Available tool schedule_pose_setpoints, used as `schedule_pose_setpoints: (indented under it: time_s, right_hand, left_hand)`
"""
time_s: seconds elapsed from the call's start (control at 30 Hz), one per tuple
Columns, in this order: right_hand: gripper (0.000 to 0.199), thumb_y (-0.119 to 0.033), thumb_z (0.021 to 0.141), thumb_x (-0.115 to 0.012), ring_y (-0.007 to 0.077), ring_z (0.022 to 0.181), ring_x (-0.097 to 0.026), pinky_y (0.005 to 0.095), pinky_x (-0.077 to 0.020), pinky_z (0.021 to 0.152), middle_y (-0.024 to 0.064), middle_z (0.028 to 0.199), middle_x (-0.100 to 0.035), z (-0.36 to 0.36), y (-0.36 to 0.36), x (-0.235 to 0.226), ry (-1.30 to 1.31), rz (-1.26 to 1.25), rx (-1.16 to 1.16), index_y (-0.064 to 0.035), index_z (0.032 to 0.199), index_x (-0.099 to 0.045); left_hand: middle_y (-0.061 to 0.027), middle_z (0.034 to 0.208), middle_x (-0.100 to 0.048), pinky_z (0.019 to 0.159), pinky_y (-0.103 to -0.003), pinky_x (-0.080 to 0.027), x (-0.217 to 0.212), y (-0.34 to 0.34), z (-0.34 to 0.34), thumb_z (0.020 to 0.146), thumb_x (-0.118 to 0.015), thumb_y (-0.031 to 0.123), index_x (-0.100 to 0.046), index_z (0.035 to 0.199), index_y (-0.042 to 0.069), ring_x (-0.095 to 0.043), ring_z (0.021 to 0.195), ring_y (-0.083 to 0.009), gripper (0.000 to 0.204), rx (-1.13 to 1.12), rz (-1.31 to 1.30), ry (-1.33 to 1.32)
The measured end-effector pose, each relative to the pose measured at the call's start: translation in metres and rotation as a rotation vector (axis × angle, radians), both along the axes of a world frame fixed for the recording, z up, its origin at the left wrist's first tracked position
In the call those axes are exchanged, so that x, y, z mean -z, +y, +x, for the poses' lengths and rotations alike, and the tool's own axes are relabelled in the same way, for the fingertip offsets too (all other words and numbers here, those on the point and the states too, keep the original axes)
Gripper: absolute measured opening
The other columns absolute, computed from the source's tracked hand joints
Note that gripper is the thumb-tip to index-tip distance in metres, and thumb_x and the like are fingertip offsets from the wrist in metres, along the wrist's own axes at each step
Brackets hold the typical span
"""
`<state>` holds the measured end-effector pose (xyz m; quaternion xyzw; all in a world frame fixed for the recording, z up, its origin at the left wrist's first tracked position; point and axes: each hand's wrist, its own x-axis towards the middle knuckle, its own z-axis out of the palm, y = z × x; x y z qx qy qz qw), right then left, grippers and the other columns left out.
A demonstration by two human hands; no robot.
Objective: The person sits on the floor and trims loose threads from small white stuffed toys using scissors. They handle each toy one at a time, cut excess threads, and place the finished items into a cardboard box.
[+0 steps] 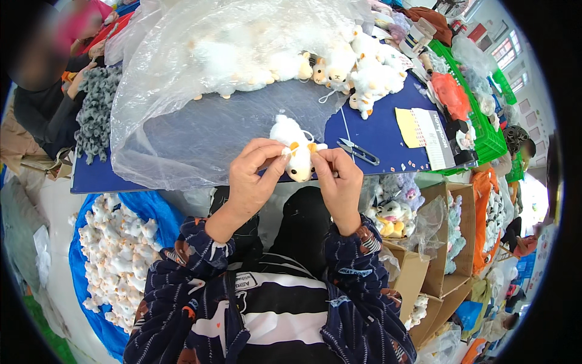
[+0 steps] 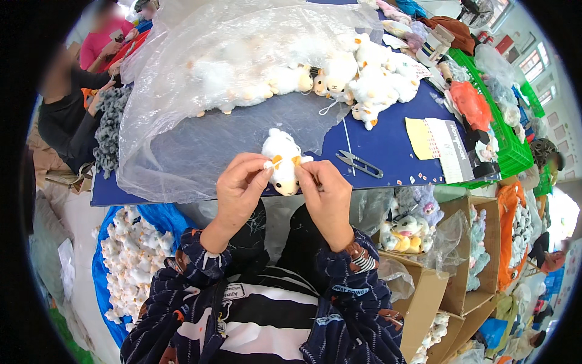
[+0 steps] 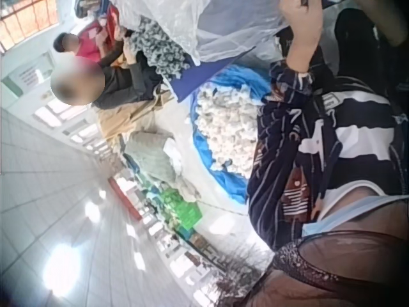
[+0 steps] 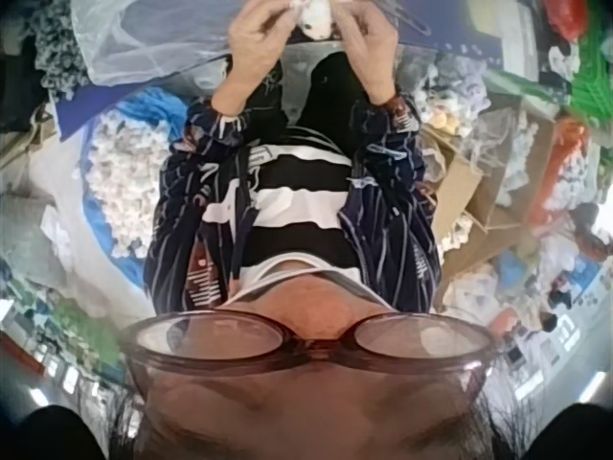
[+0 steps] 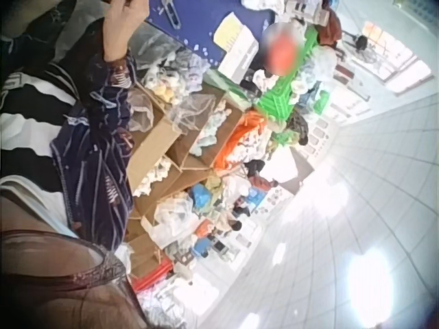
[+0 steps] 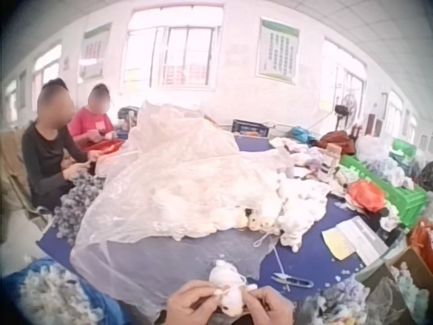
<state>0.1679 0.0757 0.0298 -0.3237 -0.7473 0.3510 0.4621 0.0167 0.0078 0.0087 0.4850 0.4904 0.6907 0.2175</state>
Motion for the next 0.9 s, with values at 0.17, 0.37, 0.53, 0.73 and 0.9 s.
schedule_pose_setpoints:
  time_s: [0.17,0.37,0.53,0.73,0.9]
  right_hand:
    - [0.014,-0.011,0.092,-0.061,0.0017,0.052,-0.045,0.0185,-0.0346,0.047,-0.0036,0.068,-0.054,0.015,-0.006,0.005,0.458,-0.751,-0.464,-0.0013,0.082,-0.059]
    - [0.019,-0.004,0.078,-0.072,0.0140,0.056,-0.057,0.0250,-0.0426,0.048,0.0072,0.071,-0.058,0.009,-0.001,-0.010,-0.084,0.134,-0.052,-0.0043,0.096,-0.065]
    - [0.012,-0.003,0.081,-0.069,0.0238,0.060,-0.061,0.0300,-0.0478,0.053,0.0098,0.076,-0.062,0.001,0.000,0.007,-0.120,0.292,0.015,-0.0031,0.092,-0.064]
    - [0.010,-0.010,0.092,-0.060,0.0054,0.054,-0.051,0.0208,-0.0383,0.047,-0.0009,0.066,-0.054,0.016,-0.003,0.008,0.078,-0.353,-0.251,-0.0002,0.092,-0.059]
    - [0.015,-0.017,0.096,-0.057,0.0017,0.050,-0.042,0.0175,-0.0331,0.046,-0.0047,0.064,-0.050,0.052,0.004,-0.003,0.168,-0.812,-0.558,-0.0017,0.093,-0.059]
  left_hand:
    - [-0.0099,0.099,-0.062,0.069,-0.026,-0.055,-0.006,0.000,0.001,0.087,-0.065,0.003,-0.065,0.093,-0.003,-0.065,0.082,-0.0145,0.009,-0.066,-0.029,0.030]
    - [-0.0108,0.105,-0.061,0.067,-0.026,-0.054,-0.006,0.001,0.004,0.088,-0.063,0.005,-0.061,0.098,-0.001,-0.064,0.078,-0.0156,0.011,-0.048,-0.048,0.212]
    - [-0.0145,0.128,-0.052,0.076,-0.029,-0.052,0.005,-0.003,0.010,0.090,-0.060,0.005,-0.048,0.117,0.002,-0.061,0.092,-0.0171,0.029,0.158,-0.139,0.150]
    - [-0.0143,0.140,-0.039,0.094,-0.032,-0.047,0.000,0.006,0.007,0.090,-0.059,0.002,-0.040,0.126,0.003,-0.053,0.114,-0.0191,0.040,0.445,-0.149,-0.196]
    - [-0.0099,0.130,-0.048,0.090,-0.029,-0.050,-0.009,0.004,0.021,0.087,-0.060,-0.003,-0.046,0.122,0.004,-0.055,0.112,-0.0183,0.038,0.506,-0.170,-0.251]
